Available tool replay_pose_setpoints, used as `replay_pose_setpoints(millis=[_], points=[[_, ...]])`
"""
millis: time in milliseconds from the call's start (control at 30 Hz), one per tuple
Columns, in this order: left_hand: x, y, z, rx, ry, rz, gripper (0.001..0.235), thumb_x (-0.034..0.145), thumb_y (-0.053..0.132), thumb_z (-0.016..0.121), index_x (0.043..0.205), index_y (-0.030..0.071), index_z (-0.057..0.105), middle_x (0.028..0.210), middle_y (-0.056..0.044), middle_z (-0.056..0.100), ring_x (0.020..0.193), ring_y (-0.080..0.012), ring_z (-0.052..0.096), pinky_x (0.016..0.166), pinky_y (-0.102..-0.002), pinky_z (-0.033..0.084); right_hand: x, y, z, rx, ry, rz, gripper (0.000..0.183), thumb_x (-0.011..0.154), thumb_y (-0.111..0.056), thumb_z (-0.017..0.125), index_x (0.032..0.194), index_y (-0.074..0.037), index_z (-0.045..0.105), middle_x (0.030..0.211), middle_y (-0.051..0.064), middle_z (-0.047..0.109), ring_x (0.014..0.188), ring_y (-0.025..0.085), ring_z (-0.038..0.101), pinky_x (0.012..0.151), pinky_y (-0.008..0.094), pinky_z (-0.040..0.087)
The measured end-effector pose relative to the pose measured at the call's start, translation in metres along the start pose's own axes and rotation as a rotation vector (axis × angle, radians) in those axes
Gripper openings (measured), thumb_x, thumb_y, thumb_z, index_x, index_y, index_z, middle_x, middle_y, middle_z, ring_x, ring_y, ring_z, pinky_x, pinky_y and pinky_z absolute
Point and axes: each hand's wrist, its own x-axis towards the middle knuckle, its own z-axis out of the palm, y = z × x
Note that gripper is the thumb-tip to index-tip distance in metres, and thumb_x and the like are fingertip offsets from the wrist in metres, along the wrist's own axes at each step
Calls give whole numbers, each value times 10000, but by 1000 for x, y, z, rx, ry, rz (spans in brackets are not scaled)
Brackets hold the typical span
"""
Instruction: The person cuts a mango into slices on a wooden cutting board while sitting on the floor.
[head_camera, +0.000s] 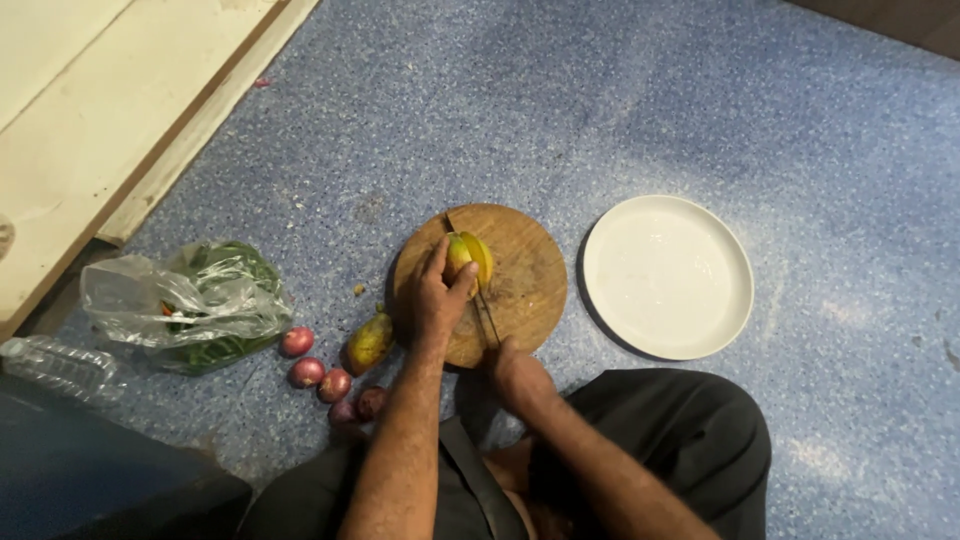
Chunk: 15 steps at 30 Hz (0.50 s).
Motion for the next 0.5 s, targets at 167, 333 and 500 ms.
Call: replay_pose_setpoints(millis=[167, 333, 500], points=[[-7, -5, -2, -5, -14, 19, 700, 869, 358, 788, 1441, 18, 570, 1338, -259, 653, 1235, -401, 633, 1036, -439, 500, 41, 11, 0, 18, -92, -75, 188, 928, -191, 540, 945, -15, 605, 658, 129, 599, 498, 233, 575, 427, 402, 454], [-12, -11, 2, -46, -13, 69, 696, 920, 350, 769, 1470, -5, 533, 1382, -271, 633, 1292, -411, 609, 1089, -445, 477, 49, 9, -13, 393, -61, 259, 306, 935, -271, 570, 953, 28, 635, 644, 162, 630, 521, 310, 602, 468, 443, 472], [-7, -26, 7, -99, -5, 22, 699, 915, 354, 756, 1456, -22, 522, 1359, -269, 635, 1264, -393, 619, 1046, -427, 492, 44, 6, -21, -88, -275, -197, 303, 916, -204, 527, 1055, 22, 672, 829, 205, 670, 566, 251, 585, 439, 400, 442]])
